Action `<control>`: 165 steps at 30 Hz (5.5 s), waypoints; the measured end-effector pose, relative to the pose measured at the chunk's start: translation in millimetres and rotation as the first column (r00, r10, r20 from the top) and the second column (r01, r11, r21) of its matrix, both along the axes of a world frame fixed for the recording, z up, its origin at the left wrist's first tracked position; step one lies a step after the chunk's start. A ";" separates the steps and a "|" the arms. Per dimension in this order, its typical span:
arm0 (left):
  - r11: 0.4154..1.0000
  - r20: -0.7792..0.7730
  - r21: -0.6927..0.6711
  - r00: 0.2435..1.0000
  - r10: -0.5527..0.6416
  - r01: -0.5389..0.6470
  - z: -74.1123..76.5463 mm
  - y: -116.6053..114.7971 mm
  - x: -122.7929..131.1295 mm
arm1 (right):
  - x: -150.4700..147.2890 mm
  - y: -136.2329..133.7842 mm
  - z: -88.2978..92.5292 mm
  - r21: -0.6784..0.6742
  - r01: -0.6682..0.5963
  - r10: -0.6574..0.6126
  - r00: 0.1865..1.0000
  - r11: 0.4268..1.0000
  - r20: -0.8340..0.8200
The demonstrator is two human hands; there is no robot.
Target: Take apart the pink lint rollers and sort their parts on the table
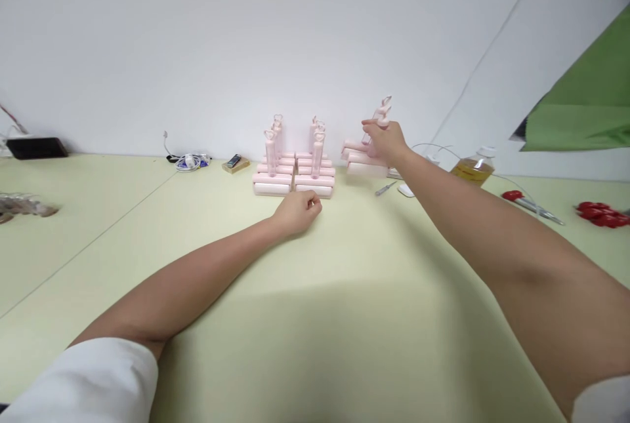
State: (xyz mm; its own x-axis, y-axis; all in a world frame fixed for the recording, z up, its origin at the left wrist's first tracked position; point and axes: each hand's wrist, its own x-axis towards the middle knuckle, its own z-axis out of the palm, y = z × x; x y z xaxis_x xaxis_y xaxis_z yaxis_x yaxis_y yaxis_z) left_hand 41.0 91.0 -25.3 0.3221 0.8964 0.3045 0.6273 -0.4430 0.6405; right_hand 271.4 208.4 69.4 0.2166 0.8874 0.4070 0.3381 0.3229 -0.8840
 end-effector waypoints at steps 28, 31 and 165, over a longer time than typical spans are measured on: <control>0.966 0.682 -0.259 0.714 0.161 0.029 11.2 -55.1 -40.3 | 2.4 -113.9 -45.5 -0.221 -0.315 0.254 0.931 0.923 -0.263; 0.966 0.692 -0.218 0.720 0.051 0.140 8.6 -58.4 -39.4 | 8.6 -98.1 -51.9 -0.221 -0.346 0.280 0.918 0.912 -0.280; 0.987 -0.044 -0.158 0.999 0.023 -0.030 -7.9 -62.2 -25.9 | -9.9 -206.1 -103.9 -0.490 -0.318 0.386 0.922 0.812 0.040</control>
State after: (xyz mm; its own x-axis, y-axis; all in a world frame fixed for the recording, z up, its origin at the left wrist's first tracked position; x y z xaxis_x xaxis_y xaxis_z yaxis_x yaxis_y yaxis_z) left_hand 15.0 28.8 -33.2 0.3070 0.9407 0.1441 0.6653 -0.3205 0.6743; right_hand 261.6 2.3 -34.5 -0.1728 0.9823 -0.0716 0.4050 0.0046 -0.9143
